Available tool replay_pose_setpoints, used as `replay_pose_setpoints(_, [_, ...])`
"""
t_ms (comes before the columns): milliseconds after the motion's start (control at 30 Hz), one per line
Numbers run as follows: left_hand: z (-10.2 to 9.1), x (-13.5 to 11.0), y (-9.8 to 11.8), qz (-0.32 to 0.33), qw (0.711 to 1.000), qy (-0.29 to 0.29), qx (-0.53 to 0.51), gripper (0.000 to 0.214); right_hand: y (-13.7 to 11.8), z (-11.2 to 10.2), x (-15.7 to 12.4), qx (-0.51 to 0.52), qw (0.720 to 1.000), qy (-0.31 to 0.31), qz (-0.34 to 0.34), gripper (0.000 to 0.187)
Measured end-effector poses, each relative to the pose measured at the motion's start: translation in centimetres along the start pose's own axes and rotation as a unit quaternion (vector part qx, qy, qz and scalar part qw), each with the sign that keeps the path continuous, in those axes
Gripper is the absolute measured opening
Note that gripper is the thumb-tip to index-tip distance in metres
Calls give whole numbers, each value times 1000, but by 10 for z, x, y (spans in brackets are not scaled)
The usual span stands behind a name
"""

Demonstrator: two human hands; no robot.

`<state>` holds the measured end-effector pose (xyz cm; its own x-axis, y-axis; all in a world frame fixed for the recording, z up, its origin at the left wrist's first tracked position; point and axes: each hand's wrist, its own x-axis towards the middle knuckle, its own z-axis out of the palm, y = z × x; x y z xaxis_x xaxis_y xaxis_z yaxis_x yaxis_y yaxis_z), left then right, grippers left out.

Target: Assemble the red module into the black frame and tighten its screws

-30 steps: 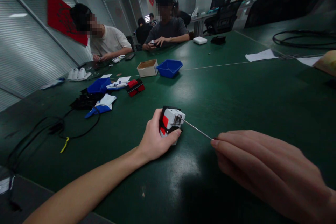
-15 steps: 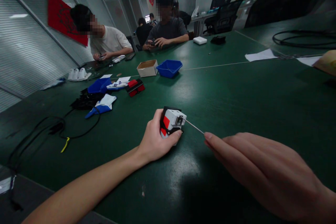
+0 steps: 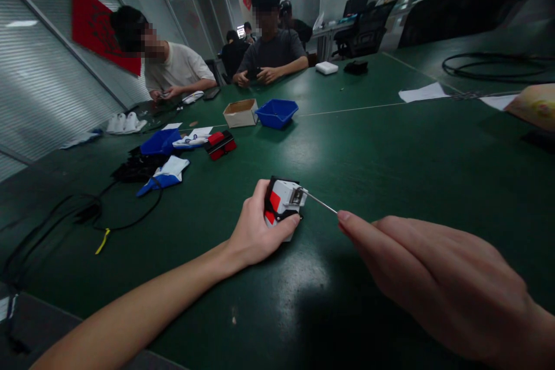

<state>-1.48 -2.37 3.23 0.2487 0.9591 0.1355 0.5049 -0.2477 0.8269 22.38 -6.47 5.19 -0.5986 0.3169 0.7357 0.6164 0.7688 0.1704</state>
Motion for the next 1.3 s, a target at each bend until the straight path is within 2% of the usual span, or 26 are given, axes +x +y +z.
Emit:
replay_pose_setpoints(200, [0, 0, -3, 10, 1000, -2, -2, 35, 0, 1, -2, 1, 1000, 13, 5, 29])
replay_pose_setpoints(400, [2, -2, -3, -1, 1000, 6, -15, 36, 1, -1, 3, 61, 997, -37, -16, 30])
replay_pose_setpoints(600, [1, 0, -5, -10, 999, 16, -30, 35, -3, -5, 1, 93, 995, -30, -19, 32])
replay_pose_setpoints(667, [0, 1, -7, -10, 999, 22, -43, 34, -3, -5, -3, 92, 996, -19, -11, 31])
replay_pose_setpoints(900, [-1, 2, -13, -4, 998, 25, -61, 35, -2, 4, -9, 107, 993, -48, -27, 19])
replay_pose_setpoints(1300, [0, 2, -10, -3, 998, 22, -60, 34, -4, 7, -15, 122, 991, -56, -25, 20])
